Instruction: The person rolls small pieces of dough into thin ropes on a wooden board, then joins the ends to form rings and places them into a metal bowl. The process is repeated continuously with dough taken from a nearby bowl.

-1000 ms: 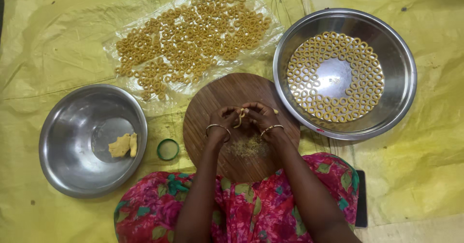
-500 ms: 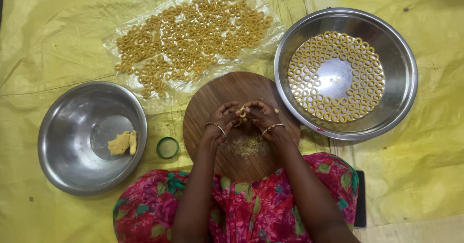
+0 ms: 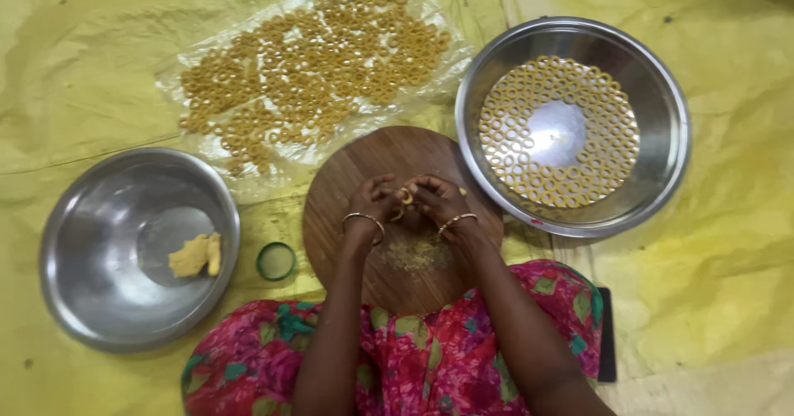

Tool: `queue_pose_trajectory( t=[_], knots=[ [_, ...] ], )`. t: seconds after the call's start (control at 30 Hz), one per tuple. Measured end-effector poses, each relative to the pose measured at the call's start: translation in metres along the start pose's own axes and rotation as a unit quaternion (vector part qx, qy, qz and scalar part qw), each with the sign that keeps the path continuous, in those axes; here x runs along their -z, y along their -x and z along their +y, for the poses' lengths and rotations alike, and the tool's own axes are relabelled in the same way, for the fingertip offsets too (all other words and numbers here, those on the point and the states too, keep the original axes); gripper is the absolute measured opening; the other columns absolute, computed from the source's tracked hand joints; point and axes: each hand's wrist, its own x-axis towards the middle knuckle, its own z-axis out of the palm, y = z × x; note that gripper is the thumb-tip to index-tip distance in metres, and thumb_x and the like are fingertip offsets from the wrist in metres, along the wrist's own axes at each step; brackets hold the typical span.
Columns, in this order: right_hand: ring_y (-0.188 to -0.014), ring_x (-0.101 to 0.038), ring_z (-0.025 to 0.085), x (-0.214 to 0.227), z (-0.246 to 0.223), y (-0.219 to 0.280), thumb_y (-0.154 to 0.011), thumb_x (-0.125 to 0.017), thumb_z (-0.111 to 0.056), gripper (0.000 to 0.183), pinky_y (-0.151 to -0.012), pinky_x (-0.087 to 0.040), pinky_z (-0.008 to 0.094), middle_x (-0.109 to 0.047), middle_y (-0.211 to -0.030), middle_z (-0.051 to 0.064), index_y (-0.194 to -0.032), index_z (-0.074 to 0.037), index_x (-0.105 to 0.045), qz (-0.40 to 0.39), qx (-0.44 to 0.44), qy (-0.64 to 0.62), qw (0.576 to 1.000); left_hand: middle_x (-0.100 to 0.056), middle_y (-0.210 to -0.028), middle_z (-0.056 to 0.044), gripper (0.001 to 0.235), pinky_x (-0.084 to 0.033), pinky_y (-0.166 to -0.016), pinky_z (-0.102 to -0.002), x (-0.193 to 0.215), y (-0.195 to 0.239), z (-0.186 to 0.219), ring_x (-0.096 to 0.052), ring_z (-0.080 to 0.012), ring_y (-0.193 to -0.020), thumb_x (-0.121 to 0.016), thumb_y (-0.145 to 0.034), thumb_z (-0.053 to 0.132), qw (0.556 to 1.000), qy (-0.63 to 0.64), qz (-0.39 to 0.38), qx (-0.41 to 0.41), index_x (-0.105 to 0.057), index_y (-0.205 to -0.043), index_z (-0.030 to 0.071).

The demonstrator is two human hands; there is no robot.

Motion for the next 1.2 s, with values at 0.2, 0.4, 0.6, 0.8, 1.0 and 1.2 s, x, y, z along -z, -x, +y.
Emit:
queue_pose_trajectory(
  t=[0.2, 0.4, 0.6, 0.8, 1.0, 1.2],
  knots=[
    [-0.086, -0.070, 0.011, -0.002, 0.002, -0.001, -0.094, -0.072, -0.016, 0.023, -0.072, -0.057, 0.026, -0.074, -0.102, 0.004, -0.113, -0.004, -0.069, 0.015, 0.026, -0.002, 1.000, -0.074, -0.096, -0.010, 0.046, -0.060, -0.061, -0.030, -0.016, 0.011, 0.010, -0.073, -0.0176, -0.076, -0.073, -0.087, 0.001, 0.997, 0.009, 0.072, -0.017, -0.059, -0.131, 0.002],
    [-0.085, -0.067, 0.009, 0.007, 0.005, -0.004, -0.095, -0.074, -0.013, 0.022, -0.071, -0.053, 0.022, -0.074, -0.101, 0.006, -0.113, -0.001, -0.069, 0.031, 0.065, 0.047, 0.996, -0.075, -0.101, -0.010, 0.039, -0.058, -0.065, -0.027, -0.027, 0.013, -0.001, -0.071, -0.0161, -0.079, -0.072, -0.091, 0.000, 0.995, 0.009, 0.092, -0.049, -0.061, -0.128, 0.000],
    [-0.087, -0.070, 0.011, 0.005, 0.003, -0.001, -0.093, -0.074, -0.011, 0.021, -0.073, -0.056, 0.024, -0.074, -0.101, 0.005, -0.111, -0.003, -0.067, 0.021, 0.043, 0.000, 0.999, -0.076, -0.101, -0.011, 0.038, -0.057, -0.065, -0.027, -0.020, 0.006, -0.016, -0.072, -0.0160, -0.079, -0.068, -0.092, 0.000, 0.994, 0.056, 0.079, -0.050, -0.060, -0.128, -0.001],
    [-0.092, -0.072, 0.013, 0.003, 0.000, -0.001, -0.093, -0.074, -0.012, 0.024, -0.075, -0.056, 0.025, -0.075, -0.104, 0.006, -0.113, -0.002, -0.065, 0.002, 0.042, -0.027, 0.999, -0.073, -0.105, -0.012, 0.040, -0.057, -0.065, -0.027, -0.014, -0.002, -0.022, -0.071, -0.0171, -0.079, -0.076, -0.089, 0.001, 0.987, 0.142, 0.072, 0.004, -0.060, -0.126, -0.001],
    [-0.091, -0.072, 0.016, 0.004, -0.002, -0.001, -0.093, -0.074, -0.011, 0.026, -0.076, -0.059, 0.029, -0.073, -0.105, 0.007, -0.116, -0.002, -0.065, 0.001, 0.034, -0.051, 0.998, -0.072, -0.107, -0.014, 0.036, -0.061, -0.067, -0.028, -0.017, 0.004, -0.015, -0.073, -0.0198, -0.082, -0.075, -0.090, 0.006, 0.978, 0.194, 0.078, 0.012, -0.062, -0.121, -0.005],
    [-0.098, -0.071, 0.014, 0.003, -0.005, 0.003, -0.094, -0.074, -0.011, 0.026, -0.079, -0.058, 0.028, -0.073, -0.109, 0.007, -0.117, -0.003, -0.065, 0.013, 0.020, -0.035, 0.999, -0.074, -0.104, -0.013, 0.039, -0.057, -0.064, -0.027, -0.025, 0.016, 0.010, -0.072, -0.0182, -0.079, -0.078, -0.086, 0.003, 0.991, 0.102, 0.085, 0.022, -0.063, -0.123, 0.001]
  ],
)
